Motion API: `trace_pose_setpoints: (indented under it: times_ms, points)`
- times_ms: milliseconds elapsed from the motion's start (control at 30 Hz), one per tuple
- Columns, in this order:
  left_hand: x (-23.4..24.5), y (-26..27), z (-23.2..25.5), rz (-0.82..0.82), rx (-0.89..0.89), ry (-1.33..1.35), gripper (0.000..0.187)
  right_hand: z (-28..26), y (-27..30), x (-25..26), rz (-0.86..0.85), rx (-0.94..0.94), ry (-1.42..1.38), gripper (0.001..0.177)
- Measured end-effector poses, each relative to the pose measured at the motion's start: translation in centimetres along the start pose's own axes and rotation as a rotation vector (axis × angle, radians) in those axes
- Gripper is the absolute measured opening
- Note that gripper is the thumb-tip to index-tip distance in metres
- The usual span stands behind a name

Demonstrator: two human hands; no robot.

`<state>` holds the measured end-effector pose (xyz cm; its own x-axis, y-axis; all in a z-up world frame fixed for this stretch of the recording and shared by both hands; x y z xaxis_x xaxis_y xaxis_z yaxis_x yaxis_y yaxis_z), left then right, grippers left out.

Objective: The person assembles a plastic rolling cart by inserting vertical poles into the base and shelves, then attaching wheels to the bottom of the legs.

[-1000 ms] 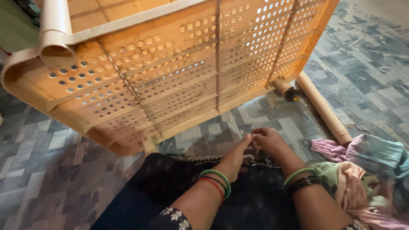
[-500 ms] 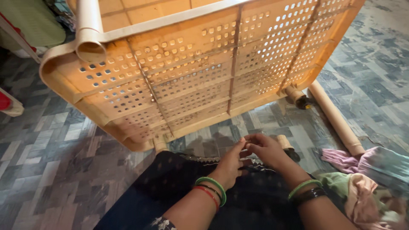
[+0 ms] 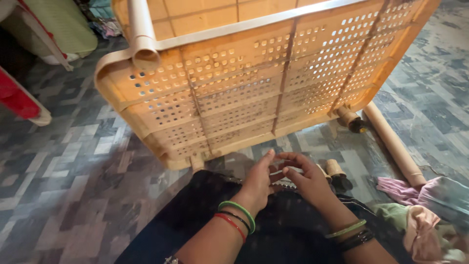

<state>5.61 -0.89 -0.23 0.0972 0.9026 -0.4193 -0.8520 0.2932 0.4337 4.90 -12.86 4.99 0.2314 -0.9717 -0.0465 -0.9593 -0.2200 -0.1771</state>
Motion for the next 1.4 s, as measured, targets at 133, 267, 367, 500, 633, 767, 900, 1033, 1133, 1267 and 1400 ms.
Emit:
trace_pose_setpoints:
  times_ms: [133, 267, 367, 500, 633, 767, 900, 1033, 1133, 1267, 1400]
  points:
    - [0.1, 2.3, 1.2, 0.026, -0.003, -0.037, 0.047, -1.2, 1.0, -1.1, 0.052, 0.002, 0.006, 0.037]
    - [0.3, 5.3, 2.4, 0.04, -0.01, -0.061, 0.042, -2.0, 1.7, -2.4, 0.087, -0.042, -0.172, 0.035]
    - [0.3, 7.9, 4.3, 0.05, -0.077, -0.155, 0.037, -4.0, 2.4, -3.5, 0.118, -0.043, -0.105, 0.032]
    - [0.3, 11.5, 8.6, 0.04, -0.267, -0.276, 0.035, -9.2, 2.2, -6.6, 0.061, 0.107, -0.099, 0.03]
    - [0.6, 15.8, 14.9, 0.038, -0.56, -0.306, 0.033, -15.2, 0.8, -10.7, -0.033, 0.196, -0.156, 0.029]
    - [1.0, 20.6, 21.6, -0.021, -0.805, -0.26, 0.032, -21.7, -1.0, -14.8, -0.079, 0.35, -0.113, 0.025]
    - [2.0, 24.5, 26.5, 0.039, -0.921, -0.324, 0.036, -26.2, -2.4, -18.2, -0.099, 0.457, 0.01, 0.026]
    - [2.8, 28.5, 30.8, 0.264, -1.219, -0.6, 0.033, -28.3, -4.4, -20.4, -0.062, 0.504, 0.036, 0.026]
    - [5.3, 29.6, 34.0, 0.594, -1.282, -0.888, 0.029, -29.6, -6.6, -21.2, 0.01, 0.611, 0.225, 0.031]
    - [9.7, 25.6, 38.0, 0.818, -0.929, -1.075, 0.037, -30.8, -10.2, -22.4, 0.168, 0.66, 0.748, 0.038]
    - [12.3, 21.7, 39.3, 0.975, -0.832, -1.321, 0.048, -28.8, -14.6, -24.1, 0.146, 0.421, 0.79, 0.054]
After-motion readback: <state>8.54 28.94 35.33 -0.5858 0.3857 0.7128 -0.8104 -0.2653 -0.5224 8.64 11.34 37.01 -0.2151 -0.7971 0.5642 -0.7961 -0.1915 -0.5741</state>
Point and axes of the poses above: each hand's wrist, its own y-axis away from the middle knuckle, its own x-axis out of the back of the hand, z = x × y, the point moved 8 cm from there along -y, towards the middle knuckle, and after that the axes turned 7 degrees about -y, right-handed, at the moved point
